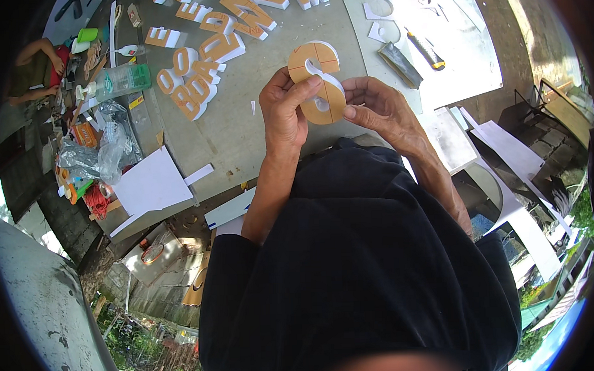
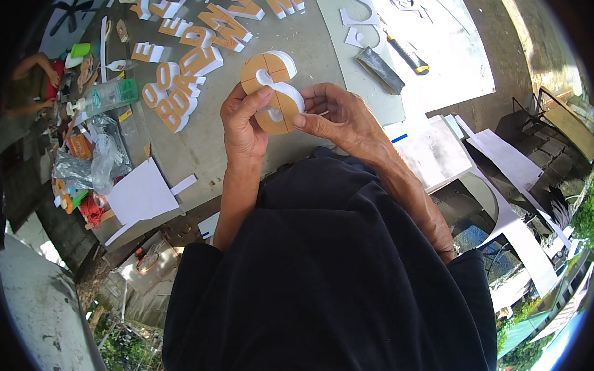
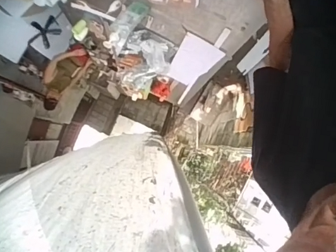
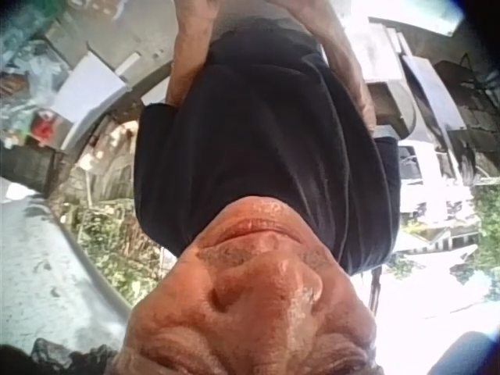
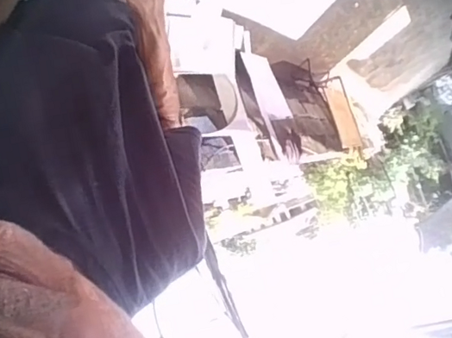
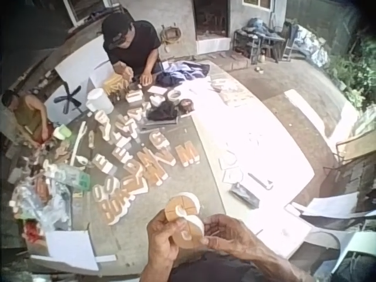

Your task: Assembling and finishing custom sign letters by weeding vinyl and trimming with a utility knife.

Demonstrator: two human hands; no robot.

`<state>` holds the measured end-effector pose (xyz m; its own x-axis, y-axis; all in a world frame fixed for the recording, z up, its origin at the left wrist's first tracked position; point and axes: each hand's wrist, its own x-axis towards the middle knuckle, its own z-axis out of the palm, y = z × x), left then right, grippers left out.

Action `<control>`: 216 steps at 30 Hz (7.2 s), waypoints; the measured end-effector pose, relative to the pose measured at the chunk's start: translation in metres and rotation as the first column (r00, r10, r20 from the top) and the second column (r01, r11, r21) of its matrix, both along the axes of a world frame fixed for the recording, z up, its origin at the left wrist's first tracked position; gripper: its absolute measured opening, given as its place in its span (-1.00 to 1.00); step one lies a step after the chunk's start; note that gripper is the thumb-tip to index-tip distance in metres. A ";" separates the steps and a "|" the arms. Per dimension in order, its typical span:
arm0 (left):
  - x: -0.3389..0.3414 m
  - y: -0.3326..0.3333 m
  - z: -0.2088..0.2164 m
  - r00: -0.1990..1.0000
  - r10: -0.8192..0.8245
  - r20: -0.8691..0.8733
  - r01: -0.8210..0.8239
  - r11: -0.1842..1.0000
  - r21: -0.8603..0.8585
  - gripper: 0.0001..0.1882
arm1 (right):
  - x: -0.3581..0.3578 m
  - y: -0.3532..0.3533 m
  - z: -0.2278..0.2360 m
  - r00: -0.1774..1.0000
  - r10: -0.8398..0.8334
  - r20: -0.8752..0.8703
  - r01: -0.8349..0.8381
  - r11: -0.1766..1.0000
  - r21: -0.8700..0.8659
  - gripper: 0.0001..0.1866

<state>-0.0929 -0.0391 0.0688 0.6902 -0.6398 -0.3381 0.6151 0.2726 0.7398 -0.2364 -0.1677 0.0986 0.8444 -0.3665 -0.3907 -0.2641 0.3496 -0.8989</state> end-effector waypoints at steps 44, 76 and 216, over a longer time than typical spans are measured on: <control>0.009 -0.045 0.005 0.997 -0.021 0.077 0.017 0.999 0.048 -0.61 | 0.028 -0.053 -0.007 0.998 -0.043 0.050 0.049 0.990 -0.130 -0.47; 0.016 0.025 -0.059 0.994 0.113 0.009 -0.113 0.982 0.152 -0.66 | 0.155 -0.177 0.014 0.991 0.093 0.096 -0.029 0.850 -0.526 -0.52; -0.002 0.053 -0.003 0.919 -0.324 0.223 0.336 0.942 -0.019 -0.34 | 0.021 -0.072 0.025 0.887 0.458 -0.060 -0.431 0.775 -0.461 -0.13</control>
